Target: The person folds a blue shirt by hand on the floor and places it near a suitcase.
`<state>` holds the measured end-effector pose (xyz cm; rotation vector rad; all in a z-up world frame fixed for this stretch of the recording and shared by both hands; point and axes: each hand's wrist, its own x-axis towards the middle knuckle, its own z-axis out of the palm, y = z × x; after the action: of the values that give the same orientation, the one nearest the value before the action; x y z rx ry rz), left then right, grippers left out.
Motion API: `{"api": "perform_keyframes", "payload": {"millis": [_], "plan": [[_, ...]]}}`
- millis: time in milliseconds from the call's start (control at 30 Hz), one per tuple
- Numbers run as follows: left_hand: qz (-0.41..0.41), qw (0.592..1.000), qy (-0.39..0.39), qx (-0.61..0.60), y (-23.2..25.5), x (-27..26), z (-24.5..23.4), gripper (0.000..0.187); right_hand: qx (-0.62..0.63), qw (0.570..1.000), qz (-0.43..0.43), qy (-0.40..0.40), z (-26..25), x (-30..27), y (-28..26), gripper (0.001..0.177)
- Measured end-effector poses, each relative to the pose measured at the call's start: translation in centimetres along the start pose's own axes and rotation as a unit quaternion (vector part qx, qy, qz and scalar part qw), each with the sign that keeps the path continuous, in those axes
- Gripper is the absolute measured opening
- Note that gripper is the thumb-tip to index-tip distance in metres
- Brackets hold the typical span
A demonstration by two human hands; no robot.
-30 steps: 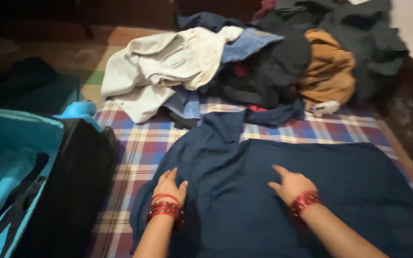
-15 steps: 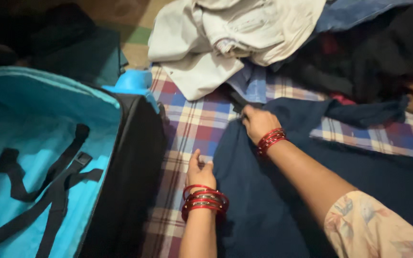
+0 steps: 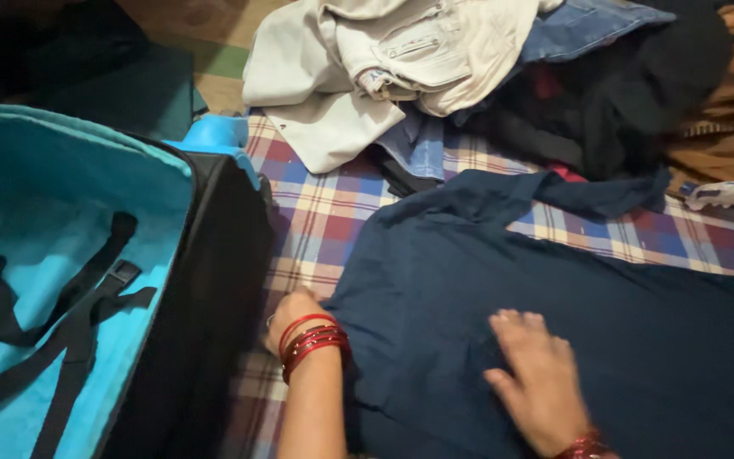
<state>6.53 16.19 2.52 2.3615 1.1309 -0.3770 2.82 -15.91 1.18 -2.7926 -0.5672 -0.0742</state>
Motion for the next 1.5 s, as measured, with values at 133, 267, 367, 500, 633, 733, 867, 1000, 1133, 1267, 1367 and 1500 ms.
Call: {"api": "perform_keyframes", "payload": {"millis": [133,267,367,500,633,733,867,1000,1133,1267,1367,1500], "plan": [[0.002,0.995,0.091,0.034,0.6,-1.3,-0.1,0.028,-0.126,0.982,0.143,-0.011,2.9,-2.3,9.1,0.083],[0.058,0.997,0.051,-0.023,1.8,-2.2,-0.6,0.03,-0.145,0.97,0.19,-0.032,5.2,-1.6,9.6,0.083],[0.027,0.999,-0.041,-0.003,1.3,-1.7,-1.5,0.03,-0.134,0.98,0.138,0.046,7.5,-1.2,3.3,0.091],[0.034,0.998,-0.056,0.026,1.4,-2.2,-1.9,0.053,-0.108,0.982,0.148,0.055,7.9,0.9,-3.6,0.094],[0.06,0.997,-0.032,0.024,2.0,-2.3,-1.5,0.061,-0.161,0.976,0.145,-0.037,5.9,5.6,-4.5,0.089],[0.076,0.997,-0.03,0.009,2.5,-1.7,-1.1,0.06,-0.16,0.98,0.095,-0.065,5.8,8.7,-4.2,0.09],[0.083,0.995,-0.049,-0.014,2.4,-1.1,-1.0,0.058,-0.118,0.993,-0.009,-0.028,6.6,8.5,-3.3,0.086],[0.103,0.993,-0.043,-0.039,2.2,-0.8,-0.7,0.058,-0.056,0.998,-0.041,0.007,6.7,2.0,-4.5,0.08],[0.126,0.988,-0.002,-0.092,2.5,-0.6,0.1,0.053,-0.09,0.995,0.009,-0.029,7.3,-0.5,-8.4,0.094],[0.151,0.976,-0.037,-0.15,3.2,-0.3,0.8,0.039,-0.006,0.998,-0.022,-0.06,7.4,1.5,-12.5,0.102],[0.136,0.978,-0.097,-0.122,3.6,-0.3,1.1,0.038,-0.024,0.99,-0.08,-0.11,7.1,3.6,-12.8,0.095],[0.119,0.982,-0.083,-0.118,3.0,-0.1,0.5,0.039,-0.037,0.981,-0.153,-0.115,6.2,2.1,-12.1,0.081]]}}
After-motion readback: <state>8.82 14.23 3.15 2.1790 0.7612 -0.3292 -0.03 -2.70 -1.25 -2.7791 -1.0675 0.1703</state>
